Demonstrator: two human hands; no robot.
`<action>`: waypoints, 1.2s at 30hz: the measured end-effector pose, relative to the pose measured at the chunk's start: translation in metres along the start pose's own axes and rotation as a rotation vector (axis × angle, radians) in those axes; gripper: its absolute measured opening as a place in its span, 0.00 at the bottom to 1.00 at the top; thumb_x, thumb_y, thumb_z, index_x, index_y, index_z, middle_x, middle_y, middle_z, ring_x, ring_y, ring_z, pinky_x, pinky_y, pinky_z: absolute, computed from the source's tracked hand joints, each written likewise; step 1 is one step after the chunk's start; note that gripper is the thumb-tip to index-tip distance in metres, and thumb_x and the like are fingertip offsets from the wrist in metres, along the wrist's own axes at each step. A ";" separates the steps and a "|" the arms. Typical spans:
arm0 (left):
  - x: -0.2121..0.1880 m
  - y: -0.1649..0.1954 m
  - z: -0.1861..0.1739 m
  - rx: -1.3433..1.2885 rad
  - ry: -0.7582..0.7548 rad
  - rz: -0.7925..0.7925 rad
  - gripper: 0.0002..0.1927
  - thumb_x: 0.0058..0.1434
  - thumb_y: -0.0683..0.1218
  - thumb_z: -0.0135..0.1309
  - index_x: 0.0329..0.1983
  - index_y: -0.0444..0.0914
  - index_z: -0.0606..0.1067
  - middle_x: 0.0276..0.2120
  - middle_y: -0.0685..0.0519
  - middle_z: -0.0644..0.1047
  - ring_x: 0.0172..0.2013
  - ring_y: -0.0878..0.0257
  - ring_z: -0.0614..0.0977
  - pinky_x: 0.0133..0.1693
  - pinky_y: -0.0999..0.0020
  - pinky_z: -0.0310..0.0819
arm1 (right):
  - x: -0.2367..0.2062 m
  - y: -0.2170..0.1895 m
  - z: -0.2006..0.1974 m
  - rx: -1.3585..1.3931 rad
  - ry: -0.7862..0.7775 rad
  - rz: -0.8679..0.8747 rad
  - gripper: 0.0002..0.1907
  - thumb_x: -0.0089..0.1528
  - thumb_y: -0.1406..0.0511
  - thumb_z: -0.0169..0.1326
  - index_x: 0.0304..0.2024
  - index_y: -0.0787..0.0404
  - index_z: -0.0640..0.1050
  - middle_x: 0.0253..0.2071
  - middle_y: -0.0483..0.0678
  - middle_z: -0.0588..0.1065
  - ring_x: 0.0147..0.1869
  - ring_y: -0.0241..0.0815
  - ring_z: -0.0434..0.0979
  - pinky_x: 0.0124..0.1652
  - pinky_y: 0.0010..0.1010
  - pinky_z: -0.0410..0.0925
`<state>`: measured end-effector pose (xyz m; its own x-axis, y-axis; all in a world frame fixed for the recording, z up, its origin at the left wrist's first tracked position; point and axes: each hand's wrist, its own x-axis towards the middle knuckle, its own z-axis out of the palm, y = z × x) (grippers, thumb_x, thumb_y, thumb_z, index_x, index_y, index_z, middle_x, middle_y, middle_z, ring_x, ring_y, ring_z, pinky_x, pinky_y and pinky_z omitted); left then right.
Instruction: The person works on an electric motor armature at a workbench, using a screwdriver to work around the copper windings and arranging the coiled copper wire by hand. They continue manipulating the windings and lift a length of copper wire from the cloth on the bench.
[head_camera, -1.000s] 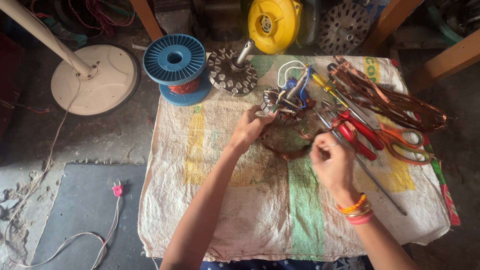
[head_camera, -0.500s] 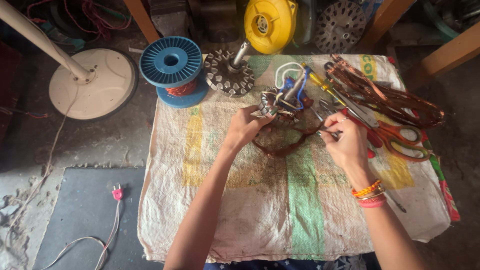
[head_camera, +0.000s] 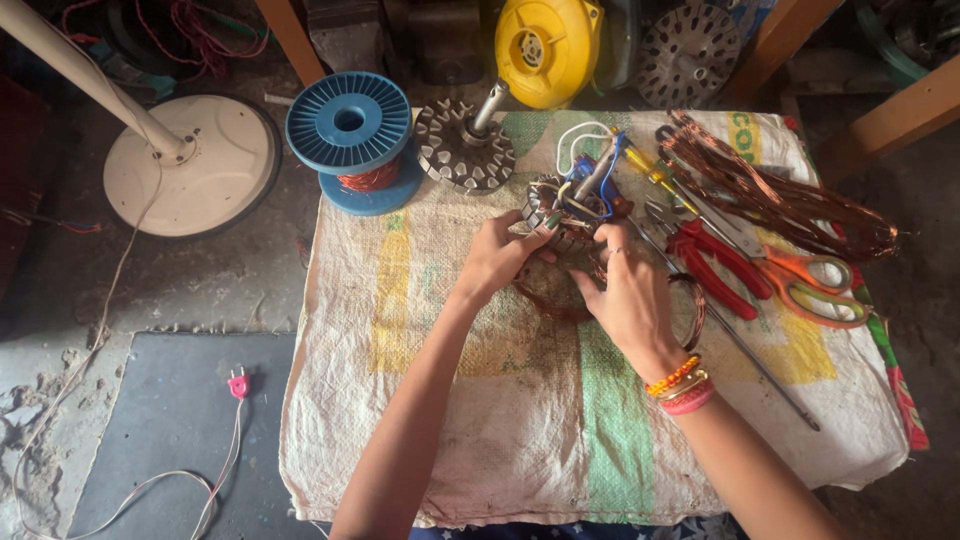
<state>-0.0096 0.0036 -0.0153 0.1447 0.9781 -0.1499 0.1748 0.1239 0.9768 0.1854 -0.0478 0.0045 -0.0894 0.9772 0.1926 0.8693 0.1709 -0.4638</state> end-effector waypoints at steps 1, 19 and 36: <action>0.000 0.000 0.000 -0.008 0.000 -0.002 0.25 0.59 0.52 0.60 0.54 0.31 0.76 0.27 0.50 0.85 0.19 0.72 0.74 0.22 0.73 0.63 | 0.000 0.001 0.002 0.016 -0.068 0.095 0.24 0.62 0.68 0.63 0.57 0.62 0.66 0.43 0.56 0.79 0.26 0.51 0.82 0.23 0.42 0.71; 0.004 -0.011 0.003 -0.224 -0.043 -0.043 0.30 0.63 0.50 0.58 0.60 0.25 0.67 0.32 0.46 0.86 0.23 0.70 0.75 0.28 0.75 0.69 | -0.005 0.020 0.014 0.589 0.314 -0.158 0.11 0.58 0.79 0.59 0.37 0.66 0.71 0.36 0.52 0.80 0.43 0.39 0.84 0.48 0.28 0.74; 0.007 -0.015 0.006 -0.195 -0.035 -0.029 0.35 0.60 0.50 0.62 0.63 0.24 0.65 0.34 0.48 0.86 0.27 0.69 0.81 0.31 0.75 0.73 | -0.017 0.014 0.010 0.552 0.520 -0.368 0.07 0.62 0.77 0.60 0.35 0.66 0.73 0.36 0.51 0.80 0.36 0.35 0.79 0.38 0.26 0.71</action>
<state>-0.0056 0.0072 -0.0320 0.1765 0.9676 -0.1806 -0.0117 0.1856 0.9826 0.1938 -0.0605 -0.0136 0.0316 0.6877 0.7253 0.4542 0.6365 -0.6233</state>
